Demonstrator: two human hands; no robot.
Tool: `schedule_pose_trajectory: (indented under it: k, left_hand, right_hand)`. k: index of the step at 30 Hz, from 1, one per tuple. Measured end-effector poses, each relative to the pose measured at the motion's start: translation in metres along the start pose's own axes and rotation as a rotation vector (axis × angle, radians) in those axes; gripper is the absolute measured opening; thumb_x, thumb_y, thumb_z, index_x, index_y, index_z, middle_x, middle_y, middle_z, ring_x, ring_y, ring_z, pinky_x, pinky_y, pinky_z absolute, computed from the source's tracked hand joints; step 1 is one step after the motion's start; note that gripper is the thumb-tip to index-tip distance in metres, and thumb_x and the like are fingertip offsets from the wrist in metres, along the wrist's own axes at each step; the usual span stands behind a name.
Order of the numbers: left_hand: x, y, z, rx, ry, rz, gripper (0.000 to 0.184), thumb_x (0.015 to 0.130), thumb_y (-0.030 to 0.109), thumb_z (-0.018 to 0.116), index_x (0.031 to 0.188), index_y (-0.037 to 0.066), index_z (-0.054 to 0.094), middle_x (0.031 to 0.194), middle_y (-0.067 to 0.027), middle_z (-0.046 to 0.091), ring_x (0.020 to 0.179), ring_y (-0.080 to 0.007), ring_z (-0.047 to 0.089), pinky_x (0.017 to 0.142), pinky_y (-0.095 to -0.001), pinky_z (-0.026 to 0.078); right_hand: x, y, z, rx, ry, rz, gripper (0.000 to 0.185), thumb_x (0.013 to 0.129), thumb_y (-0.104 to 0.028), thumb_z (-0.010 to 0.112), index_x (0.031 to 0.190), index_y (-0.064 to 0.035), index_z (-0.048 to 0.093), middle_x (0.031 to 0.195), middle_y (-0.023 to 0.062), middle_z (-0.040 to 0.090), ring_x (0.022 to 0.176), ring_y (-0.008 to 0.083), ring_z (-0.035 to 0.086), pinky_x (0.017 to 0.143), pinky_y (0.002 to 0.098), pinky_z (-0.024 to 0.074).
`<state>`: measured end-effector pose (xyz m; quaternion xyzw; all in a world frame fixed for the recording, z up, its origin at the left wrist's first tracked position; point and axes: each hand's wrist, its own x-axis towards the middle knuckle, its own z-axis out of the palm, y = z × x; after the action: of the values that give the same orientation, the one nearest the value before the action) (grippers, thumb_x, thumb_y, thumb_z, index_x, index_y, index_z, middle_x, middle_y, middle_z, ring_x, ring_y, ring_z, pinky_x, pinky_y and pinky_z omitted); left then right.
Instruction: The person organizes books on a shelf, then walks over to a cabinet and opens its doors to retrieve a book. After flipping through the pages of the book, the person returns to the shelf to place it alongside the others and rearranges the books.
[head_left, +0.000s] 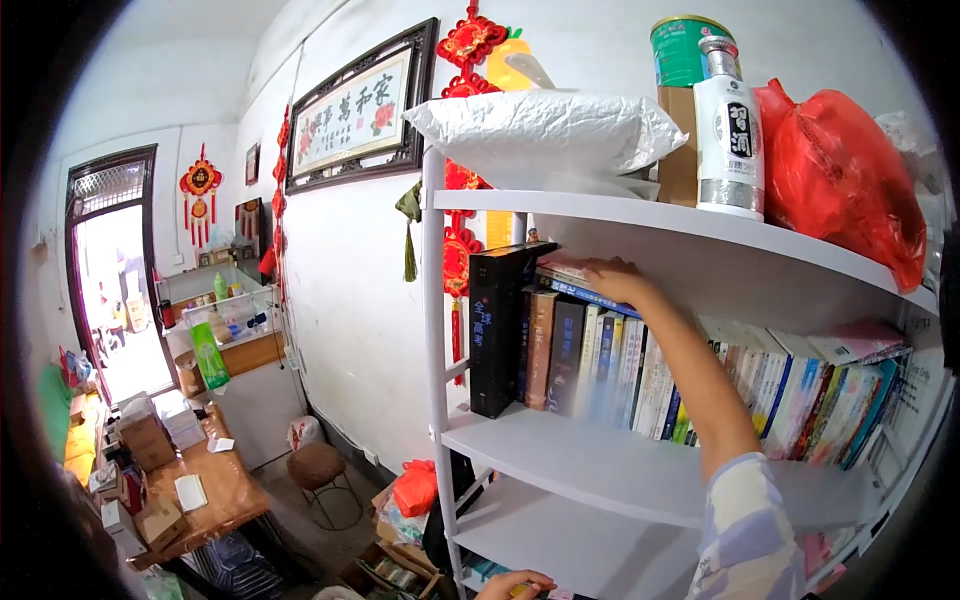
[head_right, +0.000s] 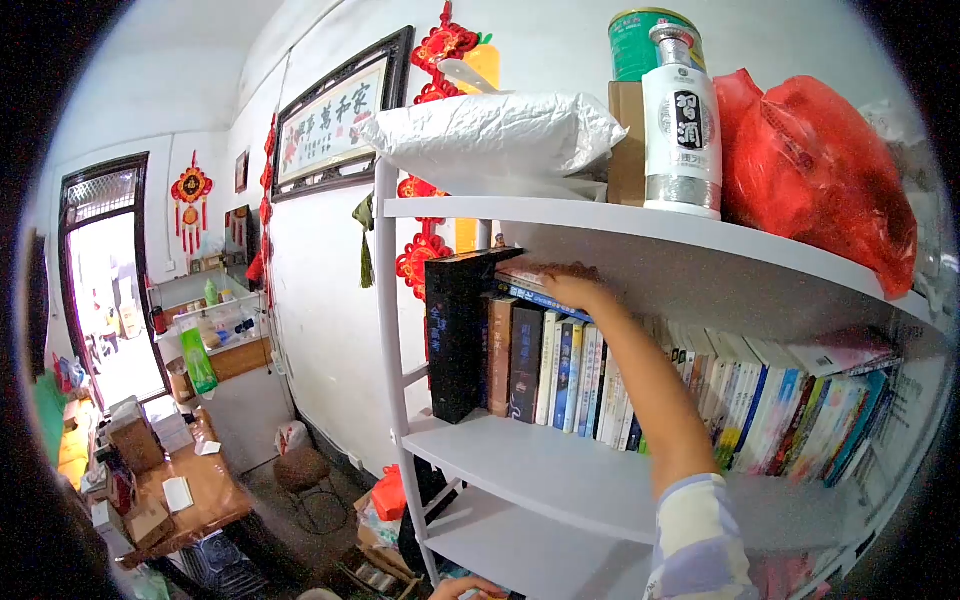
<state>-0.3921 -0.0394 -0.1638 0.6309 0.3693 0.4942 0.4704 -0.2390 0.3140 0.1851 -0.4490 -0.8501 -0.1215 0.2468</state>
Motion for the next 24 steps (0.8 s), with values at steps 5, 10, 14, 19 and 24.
schedule_pose_trajectory:
  k: [5,10,14,19,24]
  left_hand:
    - [-0.021,-0.021,-0.012,-0.064,0.045,-0.075,0.021,0.089,0.019,0.049,0.095,0.002,0.059,0.085,-0.0061,0.061,0.083,-0.0133,0.056,0.074,-0.0265,0.044]
    - [-0.032,-0.015,-0.053,-0.117,0.157,-0.218,0.006,0.083,0.005,0.049,0.080,0.003,0.054,0.069,-0.0015,0.052,0.060,-0.0114,0.050,0.053,-0.0245,0.042]
    - [-0.017,0.085,-0.112,-0.133,0.369,0.137,0.015,0.078,0.014,0.060,0.074,0.001,0.054,0.062,-0.0086,0.053,0.054,-0.0225,0.055,0.050,-0.0330,0.048]
    - [-0.004,0.253,-0.062,-0.783,-0.213,0.780,0.036,0.091,0.043,0.037,0.099,0.009,0.043,0.070,-0.0037,0.047,0.067,-0.0196,0.052,0.072,-0.0511,0.044]
    - [-0.054,0.326,0.007,-0.803,-0.474,0.843,0.029,0.087,0.036,0.038,0.087,0.008,0.044,0.069,-0.0035,0.048,0.064,-0.0190,0.052,0.070,-0.0472,0.047]
  right_hand:
    - [-0.024,0.014,0.001,0.530,0.452,-0.318,0.035,0.093,-0.025,0.034,0.103,-0.0004,0.056,0.094,0.0127,0.060,0.084,0.0234,0.057,0.076,0.0339,0.0445]
    - [-0.191,-0.038,-0.064,0.905,0.834,-0.721,0.025,0.093,-0.023,0.040,0.086,-0.0020,0.052,0.073,0.0092,0.054,0.061,0.0149,0.051,0.052,0.0263,0.0432]
    - [-0.285,-0.097,-0.139,1.252,1.057,-0.788,0.032,0.094,-0.036,0.033,0.075,-0.0108,0.040,0.058,0.0026,0.040,0.048,0.0136,0.042,0.050,0.0345,0.0423]
    - [-0.332,-0.158,-0.178,1.621,0.467,-0.773,0.036,0.096,-0.033,0.026,0.068,-0.0129,0.033,0.043,0.0002,0.029,0.032,0.0102,0.023,0.040,0.0323,0.0347]
    - [-0.385,-0.188,-0.195,1.930,0.086,-0.794,0.035,0.096,-0.031,0.027,0.067,-0.0125,0.034,0.042,0.0006,0.029,0.030,0.0104,0.021,0.034,0.0293,0.0322]
